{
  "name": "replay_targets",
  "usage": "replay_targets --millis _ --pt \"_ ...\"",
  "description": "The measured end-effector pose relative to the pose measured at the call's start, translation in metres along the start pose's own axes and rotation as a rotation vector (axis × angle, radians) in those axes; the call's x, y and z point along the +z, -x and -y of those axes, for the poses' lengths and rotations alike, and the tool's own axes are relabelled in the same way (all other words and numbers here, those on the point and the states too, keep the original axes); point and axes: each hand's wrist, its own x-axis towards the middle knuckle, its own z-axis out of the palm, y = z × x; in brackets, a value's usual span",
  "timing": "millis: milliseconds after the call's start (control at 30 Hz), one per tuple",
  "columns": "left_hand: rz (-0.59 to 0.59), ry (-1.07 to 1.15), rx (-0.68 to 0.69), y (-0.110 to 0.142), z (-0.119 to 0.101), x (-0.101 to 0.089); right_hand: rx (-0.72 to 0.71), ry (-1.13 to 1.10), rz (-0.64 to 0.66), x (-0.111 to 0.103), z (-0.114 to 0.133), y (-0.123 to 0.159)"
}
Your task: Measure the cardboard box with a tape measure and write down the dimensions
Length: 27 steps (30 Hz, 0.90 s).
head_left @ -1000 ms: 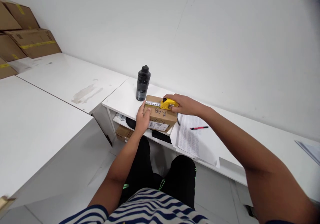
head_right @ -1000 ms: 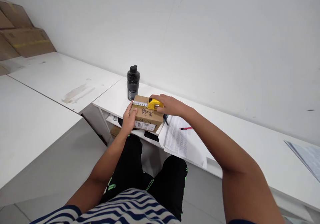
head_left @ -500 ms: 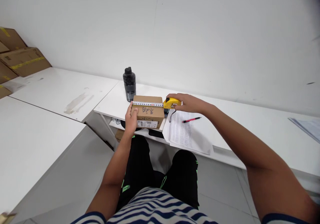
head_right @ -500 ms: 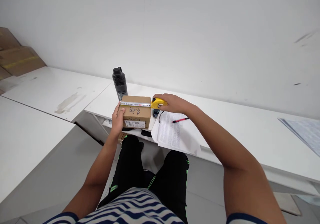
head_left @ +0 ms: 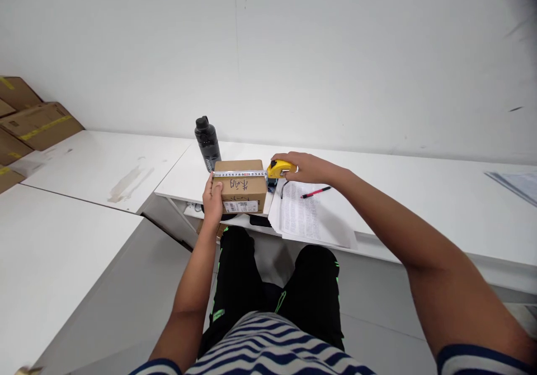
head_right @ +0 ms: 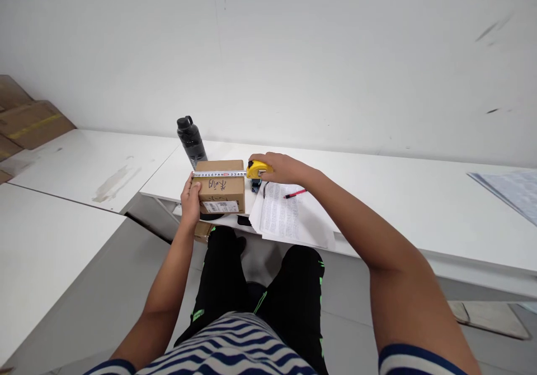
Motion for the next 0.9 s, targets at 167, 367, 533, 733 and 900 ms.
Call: replay_targets --millis 167,367,533,733,900 --pt "-0.002 -0.010 -0.006 0.001 -0.003 0.001 -0.023 0.016 -0.003 0.001 0.007 -0.004" --pt "0.008 -0.011 -0.002 0.002 -0.001 0.001 -0.029 0.052 -0.004 0.000 0.010 -0.010" --pt "0.003 -0.011 -0.010 0.004 -0.003 0.000 -0.064 0.044 -0.021 -0.002 0.009 -0.009" --pt "0.011 0.007 -0.037 0.005 -0.006 0.001 -0.054 0.062 -0.015 -0.003 0.011 -0.010" --pt "0.012 0.019 -0.044 0.006 -0.008 0.002 -0.052 0.083 -0.015 -0.004 0.011 -0.009"
